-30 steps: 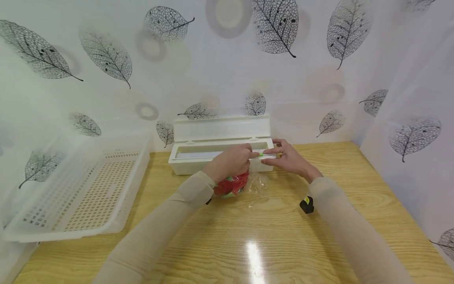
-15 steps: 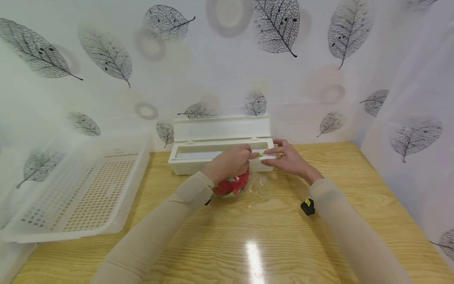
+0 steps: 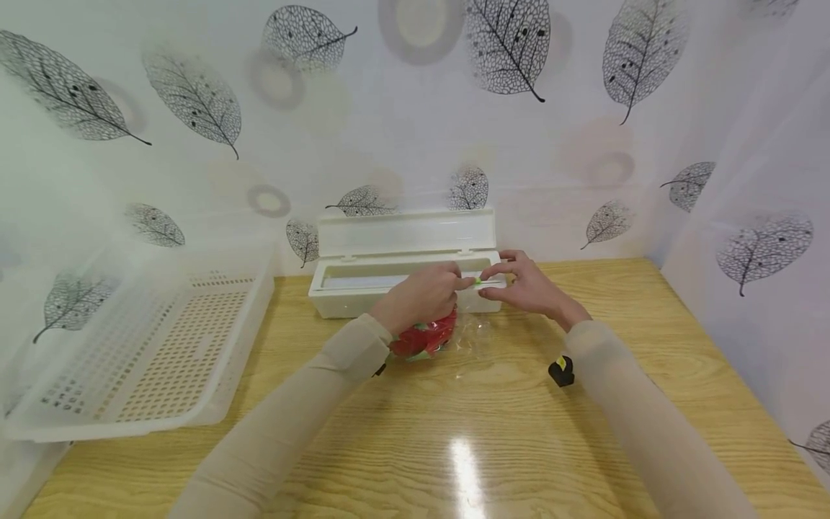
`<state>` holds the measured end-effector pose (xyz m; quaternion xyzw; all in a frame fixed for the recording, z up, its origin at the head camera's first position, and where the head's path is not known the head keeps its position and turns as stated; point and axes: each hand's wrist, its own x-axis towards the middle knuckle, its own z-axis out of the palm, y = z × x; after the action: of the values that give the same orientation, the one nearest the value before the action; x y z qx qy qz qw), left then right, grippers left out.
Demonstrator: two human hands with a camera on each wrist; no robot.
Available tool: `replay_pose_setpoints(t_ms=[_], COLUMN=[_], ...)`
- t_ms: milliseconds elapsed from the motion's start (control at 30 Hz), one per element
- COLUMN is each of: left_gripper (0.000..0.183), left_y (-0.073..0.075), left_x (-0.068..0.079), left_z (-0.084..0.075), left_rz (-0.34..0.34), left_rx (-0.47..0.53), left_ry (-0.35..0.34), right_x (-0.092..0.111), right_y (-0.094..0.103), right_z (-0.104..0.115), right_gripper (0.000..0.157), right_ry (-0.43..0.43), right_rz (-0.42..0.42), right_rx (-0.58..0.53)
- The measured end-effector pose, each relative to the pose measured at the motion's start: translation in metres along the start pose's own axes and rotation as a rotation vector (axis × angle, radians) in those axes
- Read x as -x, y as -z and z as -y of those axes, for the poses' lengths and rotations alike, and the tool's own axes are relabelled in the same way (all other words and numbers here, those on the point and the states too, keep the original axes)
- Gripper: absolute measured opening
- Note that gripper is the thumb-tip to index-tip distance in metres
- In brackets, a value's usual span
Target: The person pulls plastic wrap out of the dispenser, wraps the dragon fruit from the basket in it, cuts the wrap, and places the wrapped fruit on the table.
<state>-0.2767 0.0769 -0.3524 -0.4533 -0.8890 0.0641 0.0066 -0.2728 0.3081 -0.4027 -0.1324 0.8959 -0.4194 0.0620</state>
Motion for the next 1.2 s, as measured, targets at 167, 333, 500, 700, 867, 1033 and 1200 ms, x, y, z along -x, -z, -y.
replay_pose_setpoints(t_ms=[167,333,500,700,867,1033,1200], left_gripper=[0.047,0.043,0.041,0.04,0.04,0.038,0.03], left_y=[-0.001,-0.001,0.002,0.005,0.005,0.007,0.01], left_x=[0.0,0.001,0.004,0.003,0.004,0.004,-0.006], left_z=[-0.001,-0.002,-0.004,-0.005,-0.005,-0.003,0.002], left_rz=[-0.017,-0.047,-0.044,-0.023,-0.012,-0.003,-0.044], left_rx=[0.025,0.023,-0.055,-0.127,-0.125,-0.123,0.107], left_ry=[0.006,0.022,0.05,0.065,0.075,0.063,0.039], right_x=[-0.001,0.0,0.0,0.001,0.002,0.002,0.005], right_y=[-0.001,-0.002,-0.003,-0.002,-0.002,-0.003,-0.005], right_z=[-0.003,-0.004,-0.002,0.0,0.0,0.0,0.0], right_gripper=[0.036,0.034,0.032,0.033,0.033,0.035,0.036], right_ry=[-0.007,0.009,0.027,0.017,0.008,-0.004,-0.008], right_rz=[0.006,0.0,-0.006,-0.007,-0.007,-0.001,-0.005], right_rx=[-0.021,-0.03,-0.022,-0.016,-0.022,-0.044,-0.063])
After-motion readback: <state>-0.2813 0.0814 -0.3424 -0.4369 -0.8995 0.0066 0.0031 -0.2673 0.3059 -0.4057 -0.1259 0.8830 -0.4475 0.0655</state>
